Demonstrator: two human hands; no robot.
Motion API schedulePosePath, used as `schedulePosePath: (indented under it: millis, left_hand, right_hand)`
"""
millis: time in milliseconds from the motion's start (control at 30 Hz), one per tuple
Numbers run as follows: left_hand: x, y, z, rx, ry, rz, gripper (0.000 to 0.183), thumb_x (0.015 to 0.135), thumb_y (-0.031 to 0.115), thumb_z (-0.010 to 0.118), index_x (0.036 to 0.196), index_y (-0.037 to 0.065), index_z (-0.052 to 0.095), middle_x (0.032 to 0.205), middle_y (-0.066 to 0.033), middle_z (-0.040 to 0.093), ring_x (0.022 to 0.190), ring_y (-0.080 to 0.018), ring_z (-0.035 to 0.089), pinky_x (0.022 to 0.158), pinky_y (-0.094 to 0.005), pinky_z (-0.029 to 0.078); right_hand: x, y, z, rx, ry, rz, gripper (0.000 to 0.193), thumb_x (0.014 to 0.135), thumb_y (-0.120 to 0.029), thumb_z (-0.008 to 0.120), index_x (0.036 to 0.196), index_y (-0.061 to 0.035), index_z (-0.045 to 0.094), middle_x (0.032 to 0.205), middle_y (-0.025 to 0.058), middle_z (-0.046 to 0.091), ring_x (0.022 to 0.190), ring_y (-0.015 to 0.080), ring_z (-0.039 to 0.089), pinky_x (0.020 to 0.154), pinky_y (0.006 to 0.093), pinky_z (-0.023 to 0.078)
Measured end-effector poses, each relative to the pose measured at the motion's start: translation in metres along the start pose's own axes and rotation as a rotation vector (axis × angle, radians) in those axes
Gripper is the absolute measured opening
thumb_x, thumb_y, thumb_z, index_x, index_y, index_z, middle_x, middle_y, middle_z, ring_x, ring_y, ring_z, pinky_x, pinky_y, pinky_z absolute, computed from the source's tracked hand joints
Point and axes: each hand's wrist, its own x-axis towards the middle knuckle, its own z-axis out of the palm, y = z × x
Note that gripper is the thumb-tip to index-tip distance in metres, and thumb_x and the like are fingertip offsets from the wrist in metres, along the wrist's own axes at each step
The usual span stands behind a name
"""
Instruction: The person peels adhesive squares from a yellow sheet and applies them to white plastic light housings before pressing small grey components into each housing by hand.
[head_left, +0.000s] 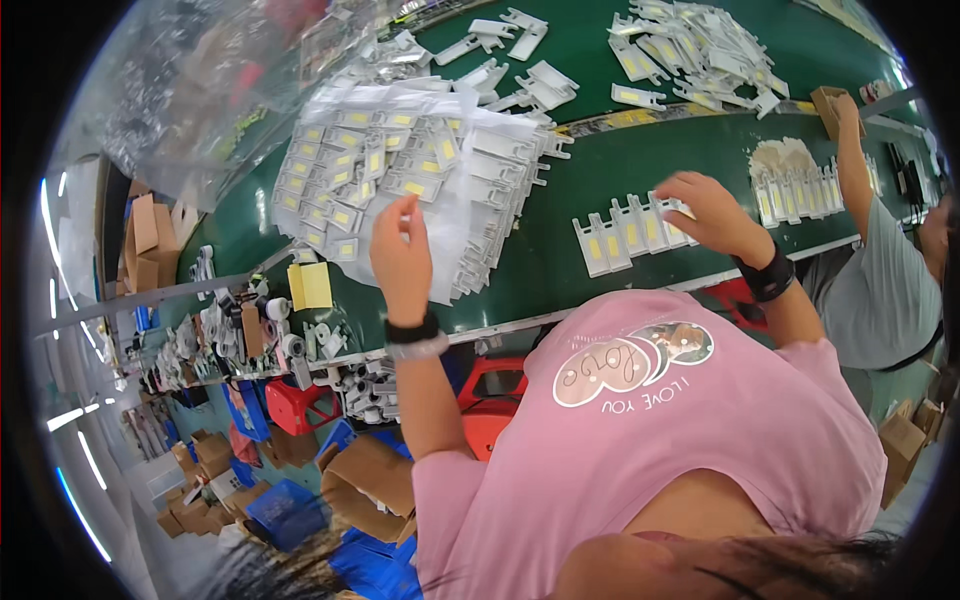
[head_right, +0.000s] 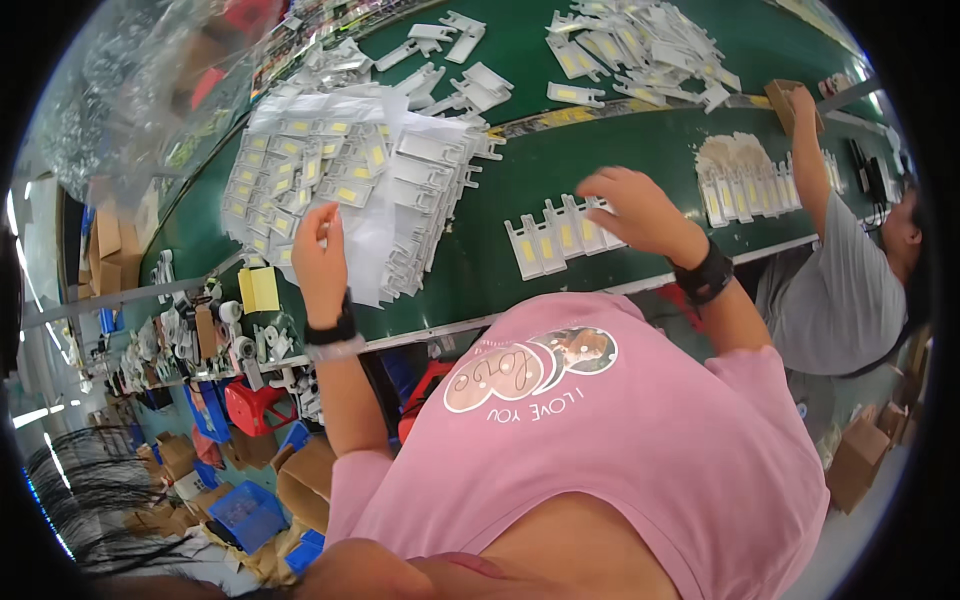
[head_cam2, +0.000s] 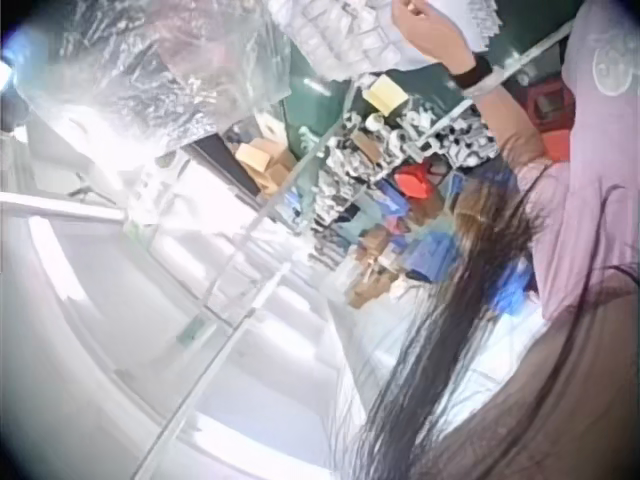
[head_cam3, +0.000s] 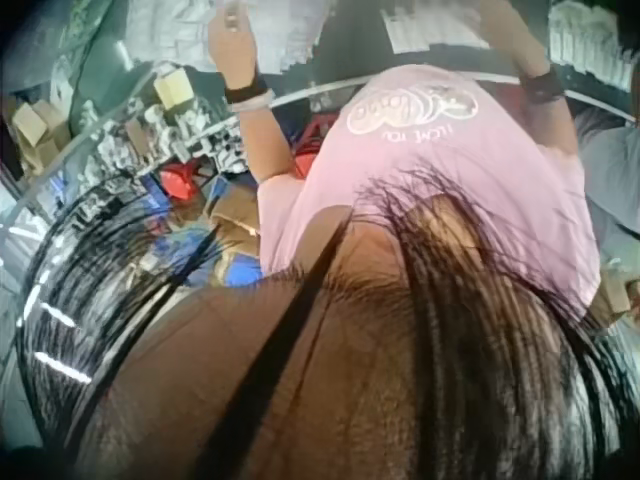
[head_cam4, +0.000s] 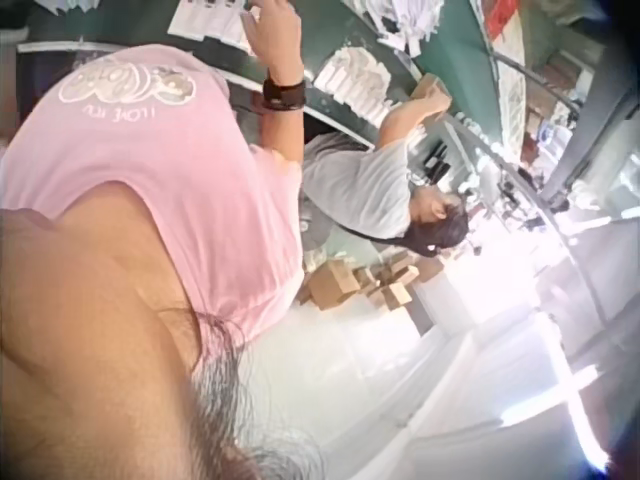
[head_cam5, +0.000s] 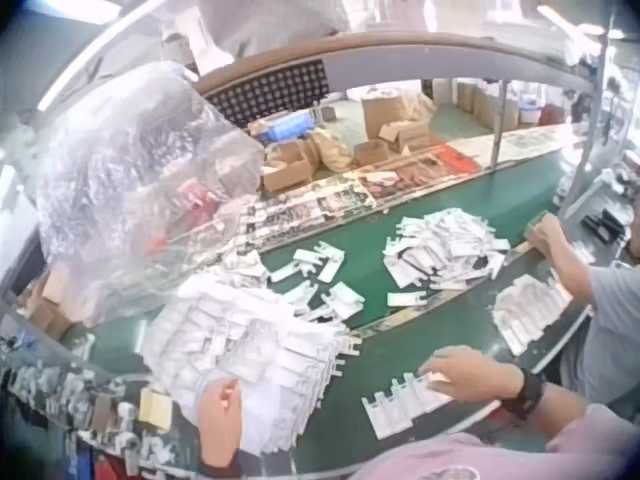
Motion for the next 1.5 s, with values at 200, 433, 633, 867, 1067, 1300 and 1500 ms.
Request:
schedulePosePath:
  millis: [200,433,633,867,1067,1300,1500]
  left_hand:
    - [0.045,-0.086,0.037,0.459,-0.069,0.250,0.022,0.081,0.016,0.065,0.101,0.007,0.064,0.095,-0.0112,0.063,0.092,-0.0286,0.060,0.079,-0.0418,0.048]
    - [0.047,-0.064,0.064,0.728,0.054,0.331,0.017,0.078,0.023,0.070,0.086,0.010,0.063,0.083,-0.0064,0.062,0.088,-0.0264,0.059,0.070,-0.0387,0.051]
    - [0.055,-0.072,0.069,0.691,0.034,0.318,0.012,0.079,0.020,0.068,0.085,0.011,0.063,0.082,-0.0056,0.063,0.084,-0.0252,0.059,0.068,-0.0389,0.050]
    - [0.056,-0.076,0.072,0.727,0.072,0.425,0.007,0.081,0.017,0.066,0.083,0.011,0.063,0.081,-0.0066,0.062,0.082,-0.0269,0.059,0.071,-0.0395,0.048]
    - [0.017,0.002,0.046,0.261,0.099,0.597,0.008,0.081,0.006,0.066,0.089,0.006,0.063,0.080,-0.0083,0.061,0.076,-0.0272,0.057,0.068,-0.0388,0.045]
    - [-0.078,0.042,0.101,0.138,-0.317,0.879,0.013,0.078,0.009,0.066,0.089,0.007,0.059,0.078,-0.0040,0.056,0.076,-0.0222,0.054,0.063,-0.0341,0.044]
    - [-0.102,-0.036,0.126,0.480,-0.514,0.932,0.016,0.076,0.016,0.057,0.091,0.010,0.059,0.078,-0.0019,0.051,0.081,-0.0196,0.053,0.065,-0.0315,0.045]
  right_hand:
    - [0.155,-0.105,0.054,0.007,0.053,-0.469,0.015,0.080,-0.014,0.065,0.094,-0.0107,0.062,0.094,0.0064,0.062,0.093,0.0268,0.058,0.085,0.0391,0.043]
    - [0.244,-0.108,0.139,-0.578,0.097,-0.390,0.009,0.078,-0.017,0.060,0.084,-0.0150,0.067,0.083,0.0018,0.065,0.088,0.0200,0.061,0.083,0.0354,0.038]
    - [0.251,-0.100,0.149,-0.572,0.044,-0.396,0.008,0.078,-0.018,0.060,0.081,-0.0156,0.067,0.079,0.0005,0.064,0.086,0.0192,0.060,0.082,0.0362,0.037]
    - [0.198,-0.081,0.097,-0.250,0.319,-0.359,0.007,0.077,-0.017,0.067,0.081,-0.0148,0.063,0.082,0.0000,0.062,0.084,0.0192,0.060,0.079,0.0351,0.042]
    - [0.078,-0.015,0.013,-0.012,0.365,-0.084,0.014,0.078,-0.013,0.071,0.089,-0.0078,0.065,0.086,0.0049,0.063,0.084,0.0248,0.059,0.074,0.0354,0.048]
    - [-0.078,0.110,0.023,-0.277,0.173,0.253,0.009,0.080,-0.016,0.066,0.085,-0.0110,0.061,0.083,0.0040,0.060,0.079,0.0252,0.061,0.070,0.0374,0.047]
    - [-0.127,0.142,0.052,-0.502,0.029,0.013,0.005,0.078,-0.014,0.060,0.082,-0.0129,0.057,0.083,0.0024,0.056,0.083,0.0221,0.057,0.074,0.0349,0.044]
